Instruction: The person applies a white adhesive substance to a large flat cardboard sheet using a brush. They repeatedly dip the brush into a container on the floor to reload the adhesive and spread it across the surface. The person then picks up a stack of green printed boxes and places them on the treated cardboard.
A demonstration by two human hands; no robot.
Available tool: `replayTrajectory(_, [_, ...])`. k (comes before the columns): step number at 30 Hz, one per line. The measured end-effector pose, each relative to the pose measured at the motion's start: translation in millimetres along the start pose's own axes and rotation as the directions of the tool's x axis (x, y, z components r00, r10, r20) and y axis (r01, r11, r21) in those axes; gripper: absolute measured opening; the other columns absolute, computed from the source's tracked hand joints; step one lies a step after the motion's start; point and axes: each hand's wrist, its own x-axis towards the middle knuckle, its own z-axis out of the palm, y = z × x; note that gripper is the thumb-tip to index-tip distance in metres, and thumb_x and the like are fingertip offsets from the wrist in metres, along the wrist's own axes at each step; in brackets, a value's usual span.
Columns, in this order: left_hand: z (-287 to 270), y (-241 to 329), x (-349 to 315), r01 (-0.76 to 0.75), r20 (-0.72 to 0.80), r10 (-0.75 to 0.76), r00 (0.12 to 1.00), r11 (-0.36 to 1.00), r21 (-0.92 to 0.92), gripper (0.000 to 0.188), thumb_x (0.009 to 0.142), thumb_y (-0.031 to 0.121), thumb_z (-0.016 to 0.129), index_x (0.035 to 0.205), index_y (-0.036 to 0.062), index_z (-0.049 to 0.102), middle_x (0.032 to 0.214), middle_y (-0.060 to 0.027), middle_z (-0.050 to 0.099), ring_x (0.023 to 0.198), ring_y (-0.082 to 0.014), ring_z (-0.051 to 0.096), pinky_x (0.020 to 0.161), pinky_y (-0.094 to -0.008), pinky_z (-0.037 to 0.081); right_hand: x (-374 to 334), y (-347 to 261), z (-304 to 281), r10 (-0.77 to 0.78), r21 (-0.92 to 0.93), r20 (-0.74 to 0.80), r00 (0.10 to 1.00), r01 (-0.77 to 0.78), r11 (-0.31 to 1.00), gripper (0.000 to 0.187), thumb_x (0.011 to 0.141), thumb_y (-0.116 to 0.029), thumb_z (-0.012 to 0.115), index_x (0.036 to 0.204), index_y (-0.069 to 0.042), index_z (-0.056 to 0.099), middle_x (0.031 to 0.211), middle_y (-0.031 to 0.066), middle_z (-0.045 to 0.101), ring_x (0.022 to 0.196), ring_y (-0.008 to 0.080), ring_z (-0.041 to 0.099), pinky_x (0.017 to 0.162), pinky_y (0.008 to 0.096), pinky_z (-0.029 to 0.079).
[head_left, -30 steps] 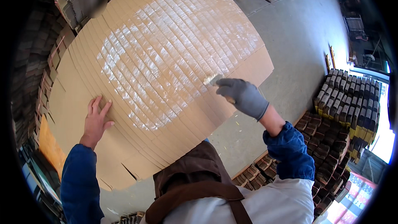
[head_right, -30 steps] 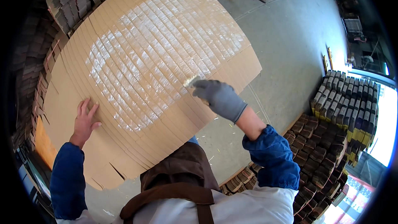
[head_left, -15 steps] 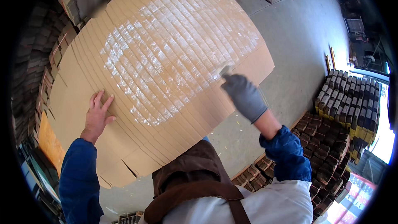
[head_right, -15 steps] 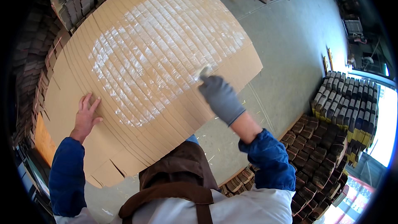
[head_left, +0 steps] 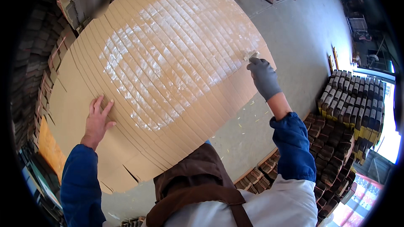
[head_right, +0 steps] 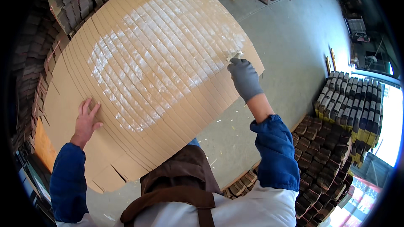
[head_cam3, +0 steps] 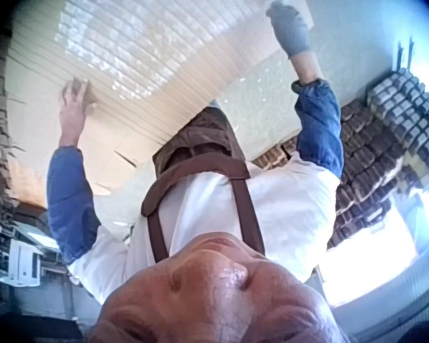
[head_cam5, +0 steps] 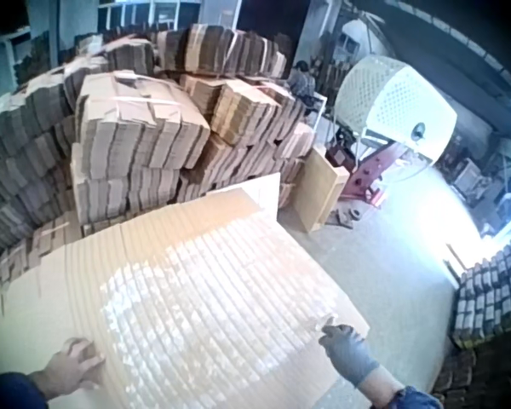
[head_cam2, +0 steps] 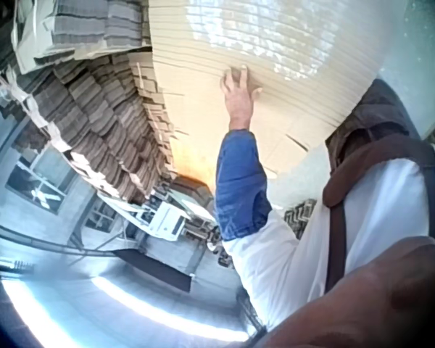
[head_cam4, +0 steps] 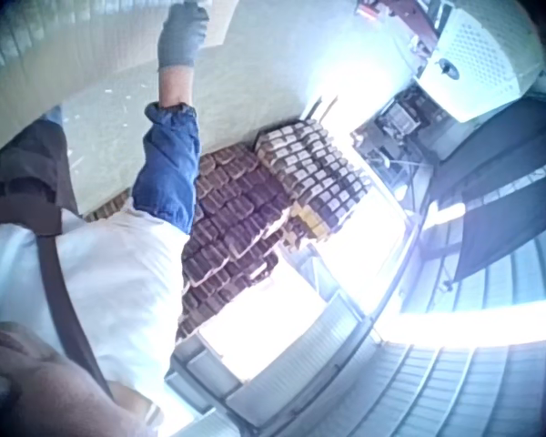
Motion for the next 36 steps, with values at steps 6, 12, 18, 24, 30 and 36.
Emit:
replayTrajectory(6, [3.3,1.2,7.3,-0.028,-0.01,0.028,1.0,1.0,0.006,0.085,0.069,0.028,0.083,0.144,0.0229,0.044,0.152,-0.011,0.025,0.139,-0.036,0.027,0.106,-0.0409,0.045,-9.1,-2.3,20.3,-0.253,-0.093,-0.075,0.964,0.246,0.965,0.019,0.076,-0.006,0.063,0.095,-0.006,0.065,0.106,0.0116,0.065,0.095,0.0328,0.06,0.074,0.0423,0.055])
replayTrajectory(12, [0.2,-2.9,-3.7,-0.052,-0.058,0.049,0.997,0.997,-0.063,0.082,0.068,0.025,0.084,0.142,0.0208,0.047,0.151,-0.0113,0.027,0.138,-0.0362,0.028,0.106,-0.0419,0.045,-24.0,-79.1,-4.2,-0.274,-0.023,-0.204,0.94,0.275,0.961,0.024,0.083,-0.012,0.06,0.106,-0.01,0.062,0.106,0.0111,0.061,0.098,0.0307,0.061,0.077,0.0441,0.053])
replayTrajectory(18, [-8.0,0.9,-0.9,-0.019,-0.027,0.017,1.0,0.997,-0.078,0.081,0.069,0.025,0.083,0.141,0.0232,0.047,0.151,-0.0113,0.029,0.138,-0.0358,0.029,0.102,-0.042,0.048,2.2,-106.6,24.5,-0.167,0.115,-0.239,0.957,0.198,0.973,0.012,0.083,-0.017,0.058,0.092,-0.009,0.06,0.094,0.0123,0.061,0.075,0.0312,0.063,0.06,0.045,0.053])
replayTrajectory(24, [-4.6,-0.9,-1.0,-0.038,-0.037,0.035,0.999,0.997,-0.072,0.083,0.069,0.024,0.084,0.142,0.0202,0.045,0.152,-0.0131,0.027,0.138,-0.0369,0.028,0.101,-0.0436,0.049,1.2,-160.4,43.5,-0.226,0.131,-0.298,0.927,0.274,0.953,0.011,0.086,-0.011,0.058,0.095,-0.009,0.062,0.097,0.0127,0.064,0.075,0.0319,0.066,0.059,0.0426,0.055])
replayTrajectory(30, [-6.1,1.2,-5.7,-0.05,-0.058,0.047,0.997,0.998,-0.041,0.079,0.073,0.028,0.081,0.142,0.025,0.045,0.15,-0.0124,0.03,0.138,-0.0355,0.029,0.101,-0.0404,0.049,26.6,-188.9,-2.0,-0.36,0.09,-0.309,0.88,0.404,0.91,0.008,0.083,-0.012,0.059,0.09,-0.011,0.062,0.092,0.012,0.064,0.07,0.0285,0.067,0.054,0.0411,0.054])
replayTrajectory(36, [-3.3,-4.7,-9.1,-0.087,-0.079,0.087,0.993,0.996,0.003,0.076,0.077,0.036,0.077,0.144,0.0258,0.043,0.15,-0.0124,0.03,0.139,-0.0348,0.028,0.104,-0.0392,0.047,93.5,-182.5,5.4,-0.214,0.171,-0.342,0.915,0.285,0.943,0.011,0.085,-0.012,0.058,0.095,-0.011,0.062,0.092,0.0122,0.064,0.077,0.03,0.067,0.061,0.0428,0.054])
